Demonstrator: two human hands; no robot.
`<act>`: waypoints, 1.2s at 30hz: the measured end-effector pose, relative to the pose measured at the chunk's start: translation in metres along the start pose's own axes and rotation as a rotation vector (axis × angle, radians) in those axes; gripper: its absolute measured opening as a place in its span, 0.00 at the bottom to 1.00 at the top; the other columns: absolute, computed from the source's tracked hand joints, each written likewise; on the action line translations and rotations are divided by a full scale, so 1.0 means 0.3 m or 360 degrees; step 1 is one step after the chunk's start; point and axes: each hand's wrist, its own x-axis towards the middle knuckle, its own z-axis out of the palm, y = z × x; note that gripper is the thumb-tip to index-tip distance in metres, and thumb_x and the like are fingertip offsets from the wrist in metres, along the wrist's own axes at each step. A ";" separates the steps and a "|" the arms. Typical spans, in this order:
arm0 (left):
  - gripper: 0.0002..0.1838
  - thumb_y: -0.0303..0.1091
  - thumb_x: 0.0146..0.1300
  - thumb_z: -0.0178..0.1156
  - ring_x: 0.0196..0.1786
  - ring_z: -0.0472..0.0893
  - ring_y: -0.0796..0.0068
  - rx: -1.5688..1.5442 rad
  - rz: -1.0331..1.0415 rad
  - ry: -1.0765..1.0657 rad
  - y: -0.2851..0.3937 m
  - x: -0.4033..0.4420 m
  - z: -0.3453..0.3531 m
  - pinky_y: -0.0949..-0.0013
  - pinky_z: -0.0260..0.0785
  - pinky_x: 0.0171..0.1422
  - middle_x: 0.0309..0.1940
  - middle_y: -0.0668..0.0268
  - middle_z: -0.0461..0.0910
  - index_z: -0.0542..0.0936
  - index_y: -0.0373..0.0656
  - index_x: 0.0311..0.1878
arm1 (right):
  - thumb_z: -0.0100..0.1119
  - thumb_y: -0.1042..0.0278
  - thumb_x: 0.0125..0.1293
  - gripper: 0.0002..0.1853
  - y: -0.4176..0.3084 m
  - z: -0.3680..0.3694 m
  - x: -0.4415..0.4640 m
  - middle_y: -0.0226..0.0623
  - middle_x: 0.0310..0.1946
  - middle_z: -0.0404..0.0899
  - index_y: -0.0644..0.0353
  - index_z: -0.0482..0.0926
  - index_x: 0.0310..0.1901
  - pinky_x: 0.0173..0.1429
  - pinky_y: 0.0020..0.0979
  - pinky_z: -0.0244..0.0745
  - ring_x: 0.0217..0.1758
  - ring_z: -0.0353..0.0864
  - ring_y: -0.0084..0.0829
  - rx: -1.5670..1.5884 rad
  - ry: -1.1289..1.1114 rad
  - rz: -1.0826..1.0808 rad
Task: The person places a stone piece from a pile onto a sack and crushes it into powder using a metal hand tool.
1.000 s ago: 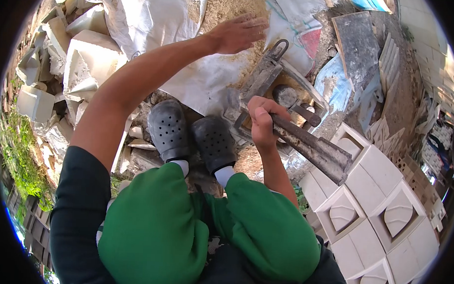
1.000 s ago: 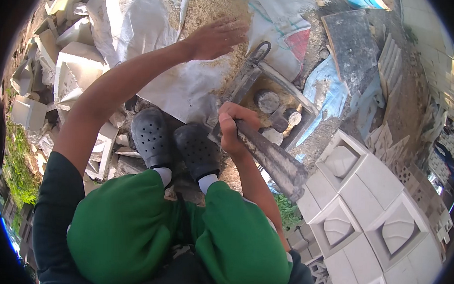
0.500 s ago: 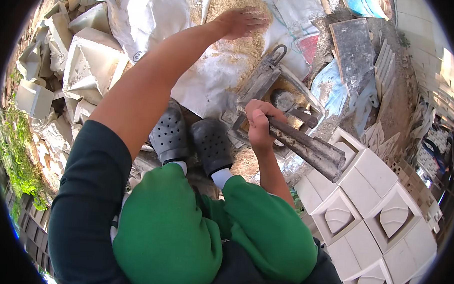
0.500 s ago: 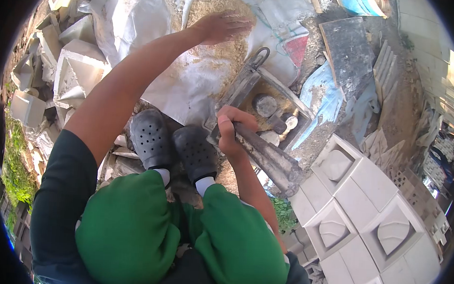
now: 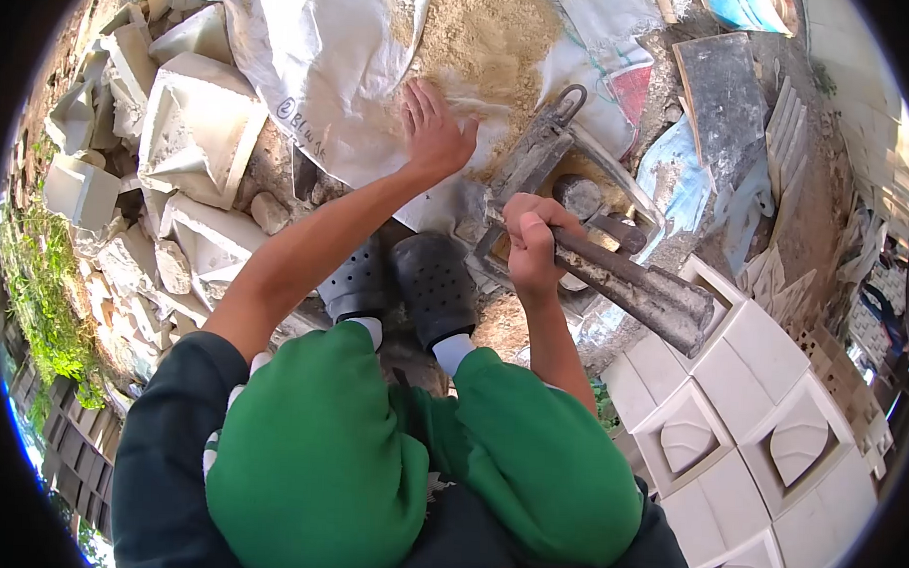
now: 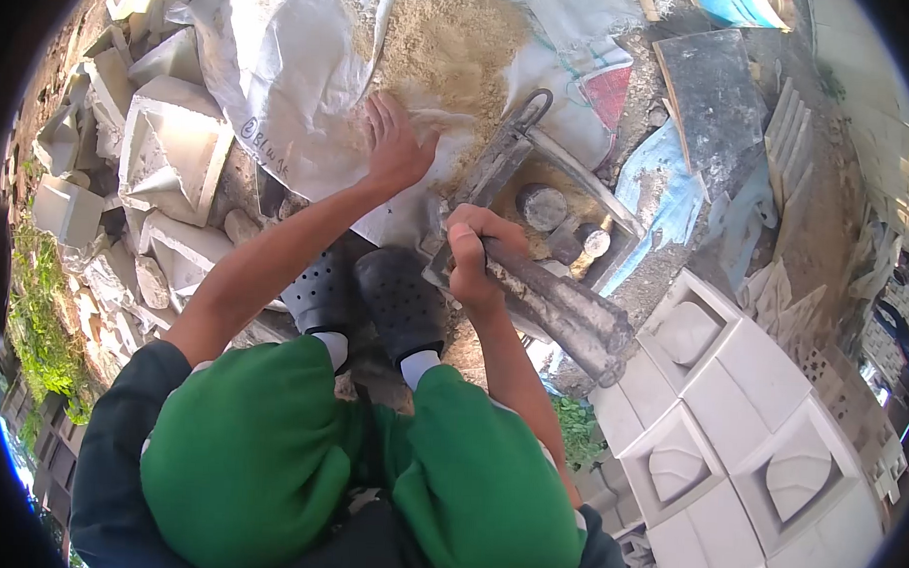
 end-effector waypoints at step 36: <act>0.40 0.64 0.66 0.40 0.77 0.43 0.69 0.1263 0.1986 -0.0907 -0.259 0.363 -0.424 0.58 0.31 0.80 0.76 0.67 0.43 0.50 0.48 0.74 | 0.44 0.79 0.57 0.11 0.016 0.030 -0.004 0.28 0.15 0.57 0.60 0.58 0.20 0.26 0.28 0.49 0.20 0.53 0.20 0.0030 0.0042 0.0022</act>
